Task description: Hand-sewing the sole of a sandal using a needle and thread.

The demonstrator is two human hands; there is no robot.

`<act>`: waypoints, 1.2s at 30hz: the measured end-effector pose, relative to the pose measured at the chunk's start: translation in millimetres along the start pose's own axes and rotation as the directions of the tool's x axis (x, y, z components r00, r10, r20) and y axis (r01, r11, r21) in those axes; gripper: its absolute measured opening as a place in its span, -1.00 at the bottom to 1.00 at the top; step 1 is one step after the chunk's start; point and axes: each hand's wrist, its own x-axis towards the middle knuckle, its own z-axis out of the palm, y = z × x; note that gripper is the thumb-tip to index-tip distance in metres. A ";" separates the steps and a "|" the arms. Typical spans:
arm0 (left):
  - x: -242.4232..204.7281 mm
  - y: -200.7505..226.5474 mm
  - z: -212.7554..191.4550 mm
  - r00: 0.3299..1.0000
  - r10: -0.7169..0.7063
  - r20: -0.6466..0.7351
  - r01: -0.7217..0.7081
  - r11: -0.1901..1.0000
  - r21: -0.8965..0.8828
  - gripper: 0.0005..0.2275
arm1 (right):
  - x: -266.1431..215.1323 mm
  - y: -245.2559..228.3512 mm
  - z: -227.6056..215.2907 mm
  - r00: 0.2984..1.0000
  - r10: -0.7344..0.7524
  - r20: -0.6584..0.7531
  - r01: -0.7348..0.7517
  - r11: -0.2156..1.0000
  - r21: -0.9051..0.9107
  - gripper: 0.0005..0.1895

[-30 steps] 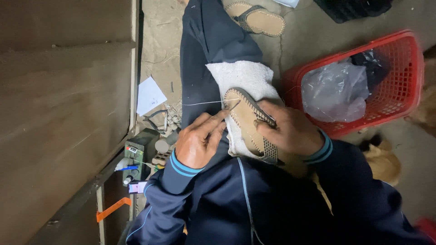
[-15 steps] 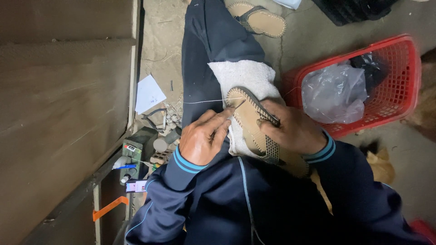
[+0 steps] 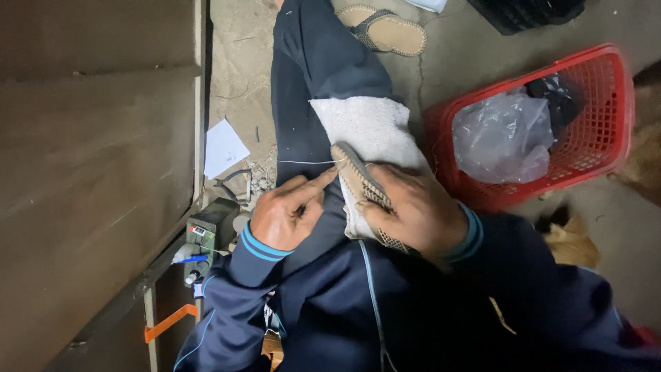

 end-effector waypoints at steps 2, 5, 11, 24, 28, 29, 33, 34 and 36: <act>-3.0 -7.7 0.1 0.999 0.031 -0.041 -0.030 0.999 0.032 -0.67 | 7.0 16.9 9.3 0.997 -0.063 0.041 0.064 0.998 -0.023 -0.47; -3.6 -10.7 -7.7 0.998 0.062 -0.033 -0.059 0.996 0.073 -0.70 | 11.8 -18.8 -0.5 1.000 0.015 0.028 -0.010 0.984 -0.176 -0.56; 2.9 -19.4 -8.3 0.991 0.135 -0.021 -0.131 0.980 0.153 -0.68 | 9.5 -4.9 34.5 0.994 -0.065 -0.087 0.026 0.922 -0.386 -0.52; 21.5 -34.5 9.3 0.981 0.188 -0.053 -0.185 0.982 0.047 -0.73 | 13.0 5.3 51.9 0.974 -0.187 -0.127 0.104 0.869 -0.484 -0.53; 19.6 -38.7 6.1 0.984 0.156 -0.082 -0.166 0.978 -0.128 -0.75 | 12.9 -6.3 48.2 0.979 -0.161 -0.127 0.088 0.891 -0.446 -0.44; 19.1 -39.0 2.3 0.987 0.145 -0.076 -0.155 0.977 -0.148 -0.77 | 13.5 -11.9 47.0 0.991 -0.089 -0.098 0.044 0.922 -0.386 -0.37; 13.7 -35.2 -13.2 0.994 0.089 -0.067 -0.101 0.975 -0.196 -0.78 | 21.6 -58.2 -9.8 0.982 0.105 0.157 -0.081 0.986 -0.149 -0.23; 9.6 -40.2 -13.9 0.994 0.071 -0.087 -0.087 0.975 -0.206 -0.79 | 20.4 -57.3 -18.8 0.995 0.102 -0.008 -0.102 0.994 -0.027 -0.46; 5.1 -45.5 -14.7 0.993 0.047 -0.111 -0.069 0.975 -0.210 -0.79 | 20.2 -30.1 -39.4 0.980 0.110 -0.165 -0.094 0.990 0.101 -0.67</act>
